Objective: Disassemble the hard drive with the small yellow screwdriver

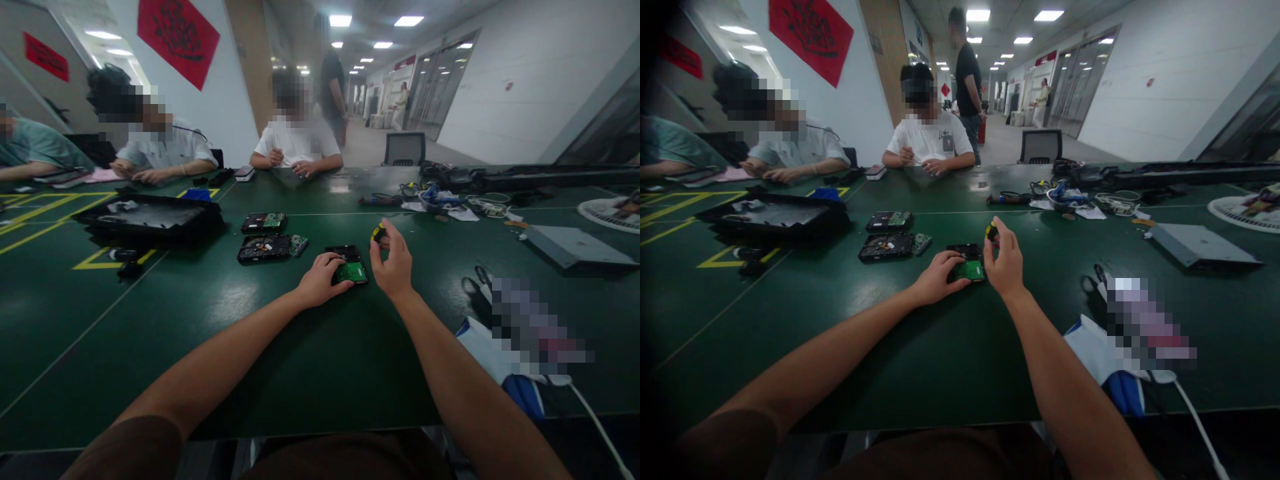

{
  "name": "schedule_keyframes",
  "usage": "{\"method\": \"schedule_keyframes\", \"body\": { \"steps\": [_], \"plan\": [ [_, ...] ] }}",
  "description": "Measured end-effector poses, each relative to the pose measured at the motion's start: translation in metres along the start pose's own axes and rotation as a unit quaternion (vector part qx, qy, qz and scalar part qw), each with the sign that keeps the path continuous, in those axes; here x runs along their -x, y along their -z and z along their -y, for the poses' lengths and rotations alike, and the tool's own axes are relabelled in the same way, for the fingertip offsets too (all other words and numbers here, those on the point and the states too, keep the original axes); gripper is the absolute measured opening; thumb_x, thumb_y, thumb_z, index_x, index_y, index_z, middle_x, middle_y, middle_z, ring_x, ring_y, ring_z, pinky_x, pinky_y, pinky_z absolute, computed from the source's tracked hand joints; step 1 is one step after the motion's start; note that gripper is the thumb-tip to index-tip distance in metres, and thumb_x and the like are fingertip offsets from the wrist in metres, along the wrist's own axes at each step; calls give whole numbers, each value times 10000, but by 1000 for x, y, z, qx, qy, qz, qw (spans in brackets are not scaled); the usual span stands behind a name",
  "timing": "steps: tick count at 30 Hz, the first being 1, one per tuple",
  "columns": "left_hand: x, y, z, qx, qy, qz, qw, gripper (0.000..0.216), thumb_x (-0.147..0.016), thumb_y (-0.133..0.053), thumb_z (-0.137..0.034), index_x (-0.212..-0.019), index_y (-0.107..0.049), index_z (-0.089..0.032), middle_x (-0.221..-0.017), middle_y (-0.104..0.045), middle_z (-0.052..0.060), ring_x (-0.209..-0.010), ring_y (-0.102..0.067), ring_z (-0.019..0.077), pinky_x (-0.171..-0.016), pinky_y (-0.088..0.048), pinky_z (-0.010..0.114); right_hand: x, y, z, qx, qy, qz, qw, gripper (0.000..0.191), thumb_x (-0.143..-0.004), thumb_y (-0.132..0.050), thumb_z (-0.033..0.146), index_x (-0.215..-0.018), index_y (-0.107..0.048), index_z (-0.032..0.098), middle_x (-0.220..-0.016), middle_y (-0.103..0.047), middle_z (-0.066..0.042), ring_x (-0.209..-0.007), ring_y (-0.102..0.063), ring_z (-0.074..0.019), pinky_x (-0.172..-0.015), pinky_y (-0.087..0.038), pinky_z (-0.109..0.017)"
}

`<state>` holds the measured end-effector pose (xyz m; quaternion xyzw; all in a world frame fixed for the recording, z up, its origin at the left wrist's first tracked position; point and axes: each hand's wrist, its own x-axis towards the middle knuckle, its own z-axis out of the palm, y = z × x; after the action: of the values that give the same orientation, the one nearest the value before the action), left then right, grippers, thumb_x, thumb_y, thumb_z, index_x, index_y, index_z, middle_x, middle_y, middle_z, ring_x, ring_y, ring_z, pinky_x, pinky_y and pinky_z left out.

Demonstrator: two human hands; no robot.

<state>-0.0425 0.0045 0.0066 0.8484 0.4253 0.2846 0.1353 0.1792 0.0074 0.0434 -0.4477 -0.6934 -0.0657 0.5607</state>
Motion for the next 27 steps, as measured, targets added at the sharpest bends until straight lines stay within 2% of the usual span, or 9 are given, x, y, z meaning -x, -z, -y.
{"method": "schedule_keyframes", "body": {
  "steps": [3, 7, 12, 17, 22, 27],
  "plan": [
    [0, 0, 0, -1, 1, 0, 1000, 572, -901, -727, -552, -1370, -608, -246, -1453, -534, 134, -1427, -459, 341, -1182, -459, 545, 0, 0, 0, 0, -3, -3, 1000, 543, -1017, -568, 380, -1538, -448, 281, -1272, -641, -125, -969, -683, -252, -858, -654, -479],
    [0, 1, 0, -3, -3, 0, 1000, 567, -905, -722, -550, -1367, -610, -241, -1451, -535, 135, -1425, -457, 342, -1194, -446, 543, 0, 1, 0, 3, 1, 3, 1000, 558, -1030, -535, 358, -1567, -408, 269, -1325, -631, -144, -970, -694, -254, -899, -645, -496],
    [0, 1, 0, -3, 1, 7, 1000, 587, -905, -719, -559, -1379, -604, -232, -1461, -528, 139, -1423, -455, 341, -1187, -454, 538, -1, 1, 1, 9, 1, -2, 1000, 548, -1022, -565, 376, -1542, -436, 259, -1269, -636, -138, -930, -686, -246, -836, -661, -482],
    [0, 2, -1, -1, 3, 4, 1000, 572, -902, -727, -550, -1372, -611, -245, -1455, -531, 134, -1424, -458, 345, -1186, -452, 548, 0, 1, 1, 1, 1, 8, 1000, 562, -1032, -518, 336, -1576, -394, 266, -1351, -615, -150, -967, -693, -249, -895, -646, -501],
    [0, 1, 0, -2, -1, 3, 1000, 587, -910, -712, -564, -1377, -604, -226, -1456, -530, 140, -1422, -458, 341, -1192, -447, 534, -1, 1, 0, -6, 0, -3, 1000, 561, -1009, -582, 359, -1542, -442, 253, -1270, -628, -136, -957, -676, -247, -843, -651, -457],
    [0, -1, 2, -6, -7, -3, 1000, 586, -910, -712, -561, -1370, -604, -214, -1447, -537, 140, -1416, -459, 337, -1200, -440, 522, 0, -1, -1, -11, 2, -5, 1000, 552, -1020, -540, 328, -1552, -424, 235, -1339, -620, -152, -1009, -684, -253, -884, -644, -459]
  ]
}}
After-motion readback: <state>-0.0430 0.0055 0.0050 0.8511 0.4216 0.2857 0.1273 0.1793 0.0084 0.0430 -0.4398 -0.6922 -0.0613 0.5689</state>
